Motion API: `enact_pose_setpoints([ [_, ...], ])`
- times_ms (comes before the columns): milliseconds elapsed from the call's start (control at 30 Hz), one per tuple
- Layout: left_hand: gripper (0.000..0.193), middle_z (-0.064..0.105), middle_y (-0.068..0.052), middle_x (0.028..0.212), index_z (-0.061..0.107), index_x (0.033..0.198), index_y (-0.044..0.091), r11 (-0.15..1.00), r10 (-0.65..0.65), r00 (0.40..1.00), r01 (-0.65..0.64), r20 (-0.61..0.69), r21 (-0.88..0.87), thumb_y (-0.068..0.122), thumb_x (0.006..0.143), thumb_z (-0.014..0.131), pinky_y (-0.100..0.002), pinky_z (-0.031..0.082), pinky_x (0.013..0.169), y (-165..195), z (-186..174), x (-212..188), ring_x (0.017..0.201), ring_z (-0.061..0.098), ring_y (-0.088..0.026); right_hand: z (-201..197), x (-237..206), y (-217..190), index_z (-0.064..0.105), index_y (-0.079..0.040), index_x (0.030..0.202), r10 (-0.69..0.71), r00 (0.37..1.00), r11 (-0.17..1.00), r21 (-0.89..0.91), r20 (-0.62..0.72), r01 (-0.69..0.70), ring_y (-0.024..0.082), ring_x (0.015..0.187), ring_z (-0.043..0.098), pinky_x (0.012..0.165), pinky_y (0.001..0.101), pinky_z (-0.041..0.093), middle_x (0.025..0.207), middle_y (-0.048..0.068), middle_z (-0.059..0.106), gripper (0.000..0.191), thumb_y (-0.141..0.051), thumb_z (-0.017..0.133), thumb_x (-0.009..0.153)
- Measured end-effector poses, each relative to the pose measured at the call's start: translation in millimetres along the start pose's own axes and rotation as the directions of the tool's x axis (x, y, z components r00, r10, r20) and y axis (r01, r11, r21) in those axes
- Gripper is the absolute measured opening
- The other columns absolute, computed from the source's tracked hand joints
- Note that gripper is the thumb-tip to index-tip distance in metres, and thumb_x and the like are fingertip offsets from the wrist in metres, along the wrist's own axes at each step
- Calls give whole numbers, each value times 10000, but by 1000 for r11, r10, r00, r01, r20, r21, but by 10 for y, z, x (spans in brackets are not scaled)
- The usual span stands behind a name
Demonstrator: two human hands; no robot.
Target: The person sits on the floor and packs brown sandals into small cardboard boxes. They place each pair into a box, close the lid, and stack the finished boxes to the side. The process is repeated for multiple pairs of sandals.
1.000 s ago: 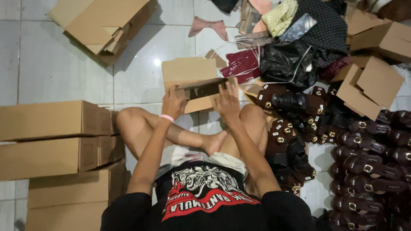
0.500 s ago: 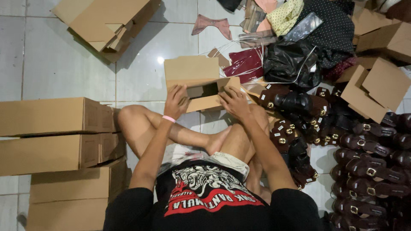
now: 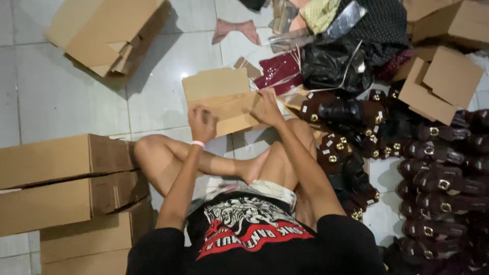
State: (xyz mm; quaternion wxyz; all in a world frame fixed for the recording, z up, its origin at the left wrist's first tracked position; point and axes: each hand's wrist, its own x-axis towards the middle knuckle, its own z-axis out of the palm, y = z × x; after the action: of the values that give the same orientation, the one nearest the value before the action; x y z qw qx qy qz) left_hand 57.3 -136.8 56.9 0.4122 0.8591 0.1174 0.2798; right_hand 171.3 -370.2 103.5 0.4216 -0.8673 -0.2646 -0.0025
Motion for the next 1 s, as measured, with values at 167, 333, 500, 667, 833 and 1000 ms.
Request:
enact_pose_setpoints([
  [167,631,602,-97,1367,481,1404,155,13,-691,577,611,434,-791,648,1014,423,-395,513,1017,-239,-180,289,1237,617,-239,-6,-101,123,537,-6,860,136,957,982,162,-256,-96,348,1041,568,876,412,517,1153,165,537,535,-355,935,777],
  [333,516,673,-65,1163,653,1277,8,517,-545,767,626,339,-584,469,1047,612,-340,540,890,-286,-97,720,1030,612,-166,-175,-364,250,746,-97,1111,-9,975,993,-110,222,35,363,1149,566,942,461,475,1244,182,574,489,-336,909,718],
  [500,465,630,-117,918,681,1052,-86,774,-623,771,632,134,-41,361,1154,600,-364,468,780,-363,81,785,908,499,-153,-159,-609,331,715,-124,1106,-87,996,976,-199,2,86,298,1248,579,1023,394,484,1363,132,613,504,-287,955,693],
  [667,513,631,-87,1320,484,1449,94,595,-594,776,600,211,-535,413,1052,539,-378,533,935,-703,-448,151,1159,638,-211,-1111,-990,1167,689,-109,1157,199,568,943,-1,-799,-333,292,1254,586,1052,400,475,1361,131,626,499,-312,887,747],
  [833,607,576,-78,1297,458,1501,101,356,-667,716,546,203,-758,577,1126,464,-441,459,1053,-890,-813,-242,1230,556,-247,-2435,-2135,1948,663,-94,1209,809,-379,233,837,-449,-495,285,1260,594,1080,406,467,1359,129,639,501,-337,820,800],
  [1000,602,600,-72,1241,496,1406,97,458,-675,702,640,226,-617,602,1080,471,-423,500,986,-943,-721,-205,1125,589,-224,-2571,-2492,2146,638,-80,1261,996,-23,83,988,-86,-128,279,1267,602,1108,411,458,1357,128,652,509,-362,753,853],
])
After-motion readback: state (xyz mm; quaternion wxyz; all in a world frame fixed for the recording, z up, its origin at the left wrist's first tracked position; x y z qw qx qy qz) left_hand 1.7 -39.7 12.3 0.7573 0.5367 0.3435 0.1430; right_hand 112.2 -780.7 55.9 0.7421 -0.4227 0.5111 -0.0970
